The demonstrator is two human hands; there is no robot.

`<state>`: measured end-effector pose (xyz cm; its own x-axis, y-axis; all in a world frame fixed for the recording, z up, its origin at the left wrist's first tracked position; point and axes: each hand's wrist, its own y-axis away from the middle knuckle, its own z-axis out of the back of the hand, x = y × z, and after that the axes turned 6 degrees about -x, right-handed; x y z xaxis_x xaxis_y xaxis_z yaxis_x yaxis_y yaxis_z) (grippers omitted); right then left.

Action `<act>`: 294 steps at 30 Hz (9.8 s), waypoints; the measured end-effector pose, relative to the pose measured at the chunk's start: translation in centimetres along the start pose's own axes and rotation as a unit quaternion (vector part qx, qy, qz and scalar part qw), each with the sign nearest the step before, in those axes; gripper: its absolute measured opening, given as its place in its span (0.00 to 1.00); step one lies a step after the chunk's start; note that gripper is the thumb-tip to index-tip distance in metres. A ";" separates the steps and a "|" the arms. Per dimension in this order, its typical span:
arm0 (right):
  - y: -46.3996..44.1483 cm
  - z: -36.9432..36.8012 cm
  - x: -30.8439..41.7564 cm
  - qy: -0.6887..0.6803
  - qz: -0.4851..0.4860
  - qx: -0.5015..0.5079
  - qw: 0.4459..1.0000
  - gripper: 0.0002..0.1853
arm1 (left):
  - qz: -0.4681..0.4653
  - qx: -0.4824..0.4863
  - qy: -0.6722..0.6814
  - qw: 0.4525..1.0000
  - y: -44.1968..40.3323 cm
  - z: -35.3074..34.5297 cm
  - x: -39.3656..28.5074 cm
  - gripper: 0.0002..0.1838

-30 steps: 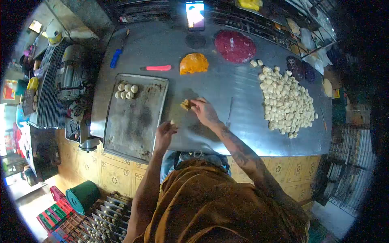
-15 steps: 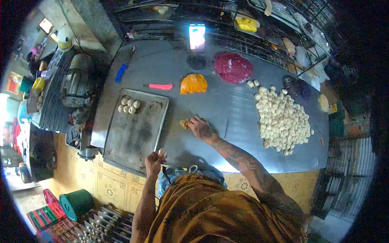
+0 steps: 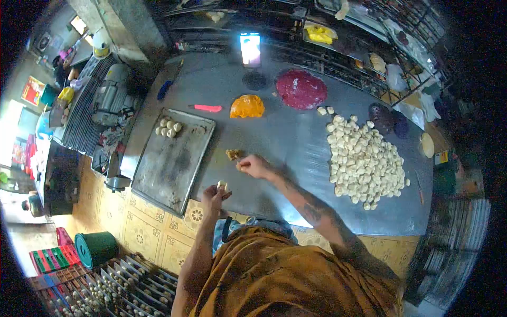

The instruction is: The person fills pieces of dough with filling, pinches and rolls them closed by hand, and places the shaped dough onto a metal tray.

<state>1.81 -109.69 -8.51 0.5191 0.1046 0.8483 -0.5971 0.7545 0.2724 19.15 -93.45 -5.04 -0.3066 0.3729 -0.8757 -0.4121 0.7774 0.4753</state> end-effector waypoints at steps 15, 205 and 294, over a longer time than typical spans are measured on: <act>6.2 -6.2 9.7 0.060 -0.076 -0.188 0.977 0.21 | -0.001 0.180 0.037 0.983 -8.4 0.6 -4.6 0.13; -2.1 -11.2 4.4 -0.082 0.046 -0.223 0.970 0.11 | 0.017 0.133 0.085 0.987 -7.4 5.9 -3.8 0.18; 9.7 -8.9 7.5 0.121 0.133 -0.302 0.936 0.10 | 0.193 0.093 0.106 0.971 -0.7 0.0 0.0 0.21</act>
<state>5.37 -95.86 -3.52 0.5679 0.4294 0.7022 -0.3079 0.9020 -0.3025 19.44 -94.01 -5.44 -0.5848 0.5580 -0.5888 -0.0755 0.6852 0.7244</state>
